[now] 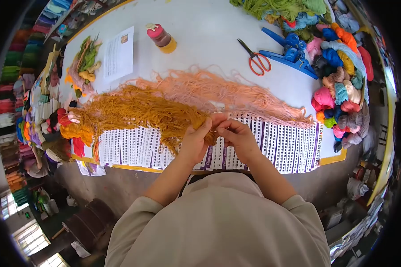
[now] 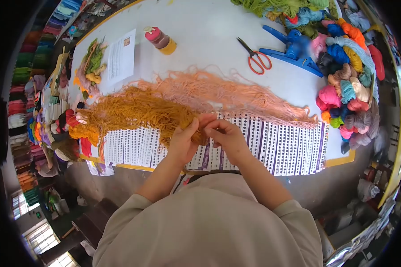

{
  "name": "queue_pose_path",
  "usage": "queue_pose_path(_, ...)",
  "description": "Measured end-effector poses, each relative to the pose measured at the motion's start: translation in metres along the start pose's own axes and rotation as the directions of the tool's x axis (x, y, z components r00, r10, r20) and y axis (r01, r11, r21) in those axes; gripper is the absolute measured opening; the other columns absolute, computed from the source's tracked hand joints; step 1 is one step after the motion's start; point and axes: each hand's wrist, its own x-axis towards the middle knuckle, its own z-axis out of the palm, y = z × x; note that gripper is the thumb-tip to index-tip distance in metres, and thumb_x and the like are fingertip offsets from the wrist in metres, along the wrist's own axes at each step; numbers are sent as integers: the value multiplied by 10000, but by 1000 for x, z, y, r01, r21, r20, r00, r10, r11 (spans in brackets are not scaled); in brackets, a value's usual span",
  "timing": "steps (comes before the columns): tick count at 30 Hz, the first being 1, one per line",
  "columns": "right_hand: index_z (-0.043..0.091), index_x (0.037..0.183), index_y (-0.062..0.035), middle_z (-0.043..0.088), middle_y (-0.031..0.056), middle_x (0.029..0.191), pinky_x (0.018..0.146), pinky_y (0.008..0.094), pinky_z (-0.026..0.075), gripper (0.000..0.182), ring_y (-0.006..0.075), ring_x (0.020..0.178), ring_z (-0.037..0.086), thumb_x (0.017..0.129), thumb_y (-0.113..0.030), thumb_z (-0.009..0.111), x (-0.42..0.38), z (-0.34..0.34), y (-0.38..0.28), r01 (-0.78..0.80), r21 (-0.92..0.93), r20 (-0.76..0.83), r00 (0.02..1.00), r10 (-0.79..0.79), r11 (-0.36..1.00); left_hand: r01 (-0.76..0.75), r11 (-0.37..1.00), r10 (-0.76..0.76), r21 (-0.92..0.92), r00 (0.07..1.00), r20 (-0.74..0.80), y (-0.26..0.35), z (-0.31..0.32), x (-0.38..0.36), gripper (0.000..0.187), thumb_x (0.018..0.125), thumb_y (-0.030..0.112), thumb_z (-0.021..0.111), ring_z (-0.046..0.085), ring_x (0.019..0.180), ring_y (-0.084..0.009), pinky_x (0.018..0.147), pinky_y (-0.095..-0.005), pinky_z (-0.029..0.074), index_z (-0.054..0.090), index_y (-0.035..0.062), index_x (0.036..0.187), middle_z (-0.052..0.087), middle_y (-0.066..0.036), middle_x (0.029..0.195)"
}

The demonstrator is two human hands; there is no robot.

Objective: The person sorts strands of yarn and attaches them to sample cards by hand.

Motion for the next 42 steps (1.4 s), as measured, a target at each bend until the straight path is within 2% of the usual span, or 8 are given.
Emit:
queue_pose_path(10, 612, 928, -60, 613, -1, 851, 645, 222, 457, 78, 68, 739, 543, 899, -133, 604, 0, 10, 2, 37, -4, 3, 999, -37, 999, -8, 1000, 9, 9, 998, -60, 0, -5, -3, 379, 982, 272, 475, 574, 1046, -178, 866, -323, 475, 560, -33, 1190, 592, -116, 1206)
queue_pose_path(21, 555, 948, -90, 587, -23, 858, 605, 218, 438, 73, 49, 613, 467, 930, -159, 568, 6, 16, 3, -30, 231, -13, 999, 34, 972, -36, 999, 41, 34, 989, -141, 2, -14, -2, 254, 928, 197, 590, 608, 939, -162, 800, -293, 492, 616, -21, 1055, 638, -114, 1107)
queue_pose_path(34, 615, 961, -85, 594, -34, 887, 597, 192, 450, 89, 36, 760, 525, 933, -157, 571, 17, 21, 9, -65, 33, -79, 995, 68, 997, -12, 1000, 14, 16, 988, -152, -3, -22, 12, 230, 929, 180, 581, 608, 958, -192, 803, -317, 497, 631, -21, 1029, 623, -146, 1154)
queue_pose_path(37, 608, 983, -115, 595, -29, 970, 701, 229, 467, 109, 54, 850, 527, 924, -206, 592, 20, 16, 18, 75, 74, -187, 980, -60, 994, 61, 998, -63, -15, 983, -172, 7, -24, 14, 215, 936, 201, 573, 603, 915, -183, 765, -319, 504, 611, -3, 990, 647, -106, 1018)
queue_pose_path(39, 592, 957, -112, 595, 22, 1110, 837, 282, 461, 70, 103, 971, 530, 941, -171, 558, 26, -5, 33, 319, -21, -278, 909, -312, 948, -27, 954, -6, -300, 994, -106, 1, -68, 23, 271, 955, 282, 541, 617, 902, -221, 812, -334, 501, 582, 15, 972, 648, -115, 915)
queue_pose_path(40, 575, 953, -87, 598, 48, 1146, 920, 312, 428, 89, 141, 951, 554, 949, -171, 544, 26, -19, 35, 381, -3, -388, 852, -353, 924, -20, 941, -91, -336, 947, -310, 17, -77, 23, 278, 947, 332, 542, 604, 794, -223, 719, -333, 493, 553, 57, 913, 609, -86, 800)
queue_pose_path(41, 552, 936, -86, 612, 72, 1128, 925, 324, 436, 97, 159, 971, 563, 948, -182, 544, 20, -37, 26, 337, 87, -469, 844, -260, 938, -50, 933, -72, -357, 945, -320, 24, -111, 22, 264, 944, 333, 545, 577, 727, -189, 642, -287, 461, 552, 71, 919, 595, -65, 779)
queue_pose_path(42, 524, 901, -94, 620, 77, 1055, 928, 340, 445, 107, 175, 950, 576, 944, -190, 544, 13, -76, 35, 336, -162, -416, 830, -373, 928, -81, 923, -54, -377, 941, -333, 30, -153, 21, 250, 941, 334, 548, 551, 660, -156, 566, -241, 429, 552, 85, 925, 581, -45, 757)
